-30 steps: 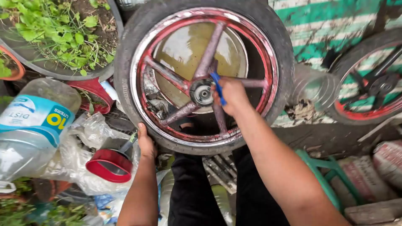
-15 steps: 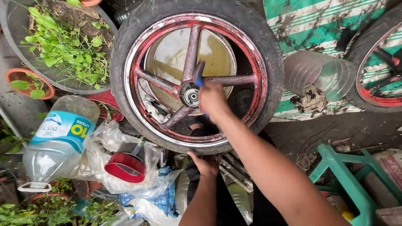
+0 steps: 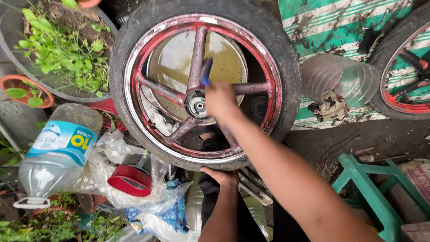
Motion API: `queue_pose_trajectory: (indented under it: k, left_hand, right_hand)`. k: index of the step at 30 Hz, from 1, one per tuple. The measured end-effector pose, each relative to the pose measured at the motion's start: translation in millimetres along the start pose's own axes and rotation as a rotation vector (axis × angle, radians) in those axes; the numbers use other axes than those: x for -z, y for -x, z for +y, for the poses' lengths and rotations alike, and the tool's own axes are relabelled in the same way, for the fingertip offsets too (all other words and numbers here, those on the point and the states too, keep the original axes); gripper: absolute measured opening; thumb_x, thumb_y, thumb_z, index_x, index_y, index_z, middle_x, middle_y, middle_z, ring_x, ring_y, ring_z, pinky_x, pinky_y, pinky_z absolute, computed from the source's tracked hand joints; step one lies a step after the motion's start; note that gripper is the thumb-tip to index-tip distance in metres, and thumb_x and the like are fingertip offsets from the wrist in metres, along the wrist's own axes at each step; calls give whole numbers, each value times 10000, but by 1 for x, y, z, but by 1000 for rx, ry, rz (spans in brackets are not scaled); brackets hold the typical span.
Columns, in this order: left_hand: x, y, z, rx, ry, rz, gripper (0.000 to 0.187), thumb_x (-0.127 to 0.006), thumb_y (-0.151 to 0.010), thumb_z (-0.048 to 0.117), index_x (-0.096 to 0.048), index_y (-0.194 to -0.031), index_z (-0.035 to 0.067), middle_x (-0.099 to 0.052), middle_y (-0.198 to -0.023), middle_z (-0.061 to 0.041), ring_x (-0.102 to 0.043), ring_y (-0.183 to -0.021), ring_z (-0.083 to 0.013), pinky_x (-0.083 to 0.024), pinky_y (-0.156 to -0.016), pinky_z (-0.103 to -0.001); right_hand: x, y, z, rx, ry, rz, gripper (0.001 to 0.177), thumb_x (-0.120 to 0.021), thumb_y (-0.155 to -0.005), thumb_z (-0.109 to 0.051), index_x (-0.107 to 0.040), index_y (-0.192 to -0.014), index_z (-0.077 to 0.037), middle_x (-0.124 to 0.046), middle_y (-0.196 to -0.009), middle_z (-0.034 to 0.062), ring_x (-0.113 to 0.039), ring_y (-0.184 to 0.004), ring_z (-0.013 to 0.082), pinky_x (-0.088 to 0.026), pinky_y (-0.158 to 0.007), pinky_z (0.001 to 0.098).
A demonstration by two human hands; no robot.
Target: The person is using a small blue brush to scrub the inner rim of a motorcycle wheel placed in a basin of cleaning liquid.
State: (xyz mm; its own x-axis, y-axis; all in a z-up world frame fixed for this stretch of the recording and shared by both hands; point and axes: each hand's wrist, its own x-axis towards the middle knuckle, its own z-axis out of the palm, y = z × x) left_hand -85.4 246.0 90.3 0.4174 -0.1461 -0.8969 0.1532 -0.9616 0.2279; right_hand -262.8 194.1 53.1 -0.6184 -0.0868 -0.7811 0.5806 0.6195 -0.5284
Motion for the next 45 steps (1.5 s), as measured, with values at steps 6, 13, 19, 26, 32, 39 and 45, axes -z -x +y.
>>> queue_pose_trajectory:
  k: [6,13,19,26,32,39,45]
  left_hand:
    - [19,23,9,60,-27,40,1343,-537,-770,1040,-319,-1791,196,-291,-1851,-123,-352,-1666,-387,-278,-1390,-556]
    - [91,-50,20,113,0,-59,1311,-500,-640,972,-547,-1668,159,-521,-1751,-149,-488,-1587,-395,-357,-1373,-510]
    - [85,-35,31,205,24,0,1383,-540,-601,1000,-517,-1679,134,-511,-1737,-228,-481,-1579,-440,-361,-1368,-519]
    - [87,-24,34,115,-95,-46,1304,-423,-710,983,-536,-1680,118,-516,-1746,-198,-495,-1582,-430,-366,-1366,-535]
    - [88,-29,47,132,-141,-76,1296,-381,-716,1001,-505,-1707,175,-516,-1754,-178,-498,-1580,-439,-406,-1322,-589]
    - [94,-31,60,152,-146,-79,1216,-377,-754,1009,-615,-1614,184,-653,-1626,-164,-597,-1486,-417,-489,-1226,-589]
    - [88,-26,64,102,-87,-139,1080,-383,-871,902,-597,-1642,177,-648,-1632,-173,-614,-1469,-399,-494,-1231,-556]
  right_hand:
    - [2,60,-15,-150,-114,-34,325,-549,-1042,-288,-841,-1107,-162,-820,-889,100,-829,-973,343,-651,-831,463]
    - [-4,-4,-49,-402,-508,66,261,-519,-1113,-58,-675,-904,-79,-553,-729,47,-504,-545,199,-343,-427,365]
    - [-5,24,-47,-486,-423,-41,423,-519,-1115,-149,-772,-1452,-188,-630,-729,42,-533,-502,186,-382,-399,356]
    - [0,30,-62,-317,-335,48,163,-509,-1089,-80,-668,-1068,-104,-641,-757,89,-553,-574,216,-386,-476,411]
    - [-16,-19,-58,-323,-361,68,196,-520,-1060,-130,-620,-893,-108,-587,-772,55,-505,-627,211,-353,-535,393]
    - [-21,72,-90,-358,-243,-156,384,-483,-1150,-157,-750,-1427,-166,-769,-964,88,-575,-592,174,-388,-471,320]
    - [-44,24,-101,-330,-105,-89,307,-523,-1124,-184,-724,-903,-117,-704,-858,98,-628,-673,273,-420,-568,449]
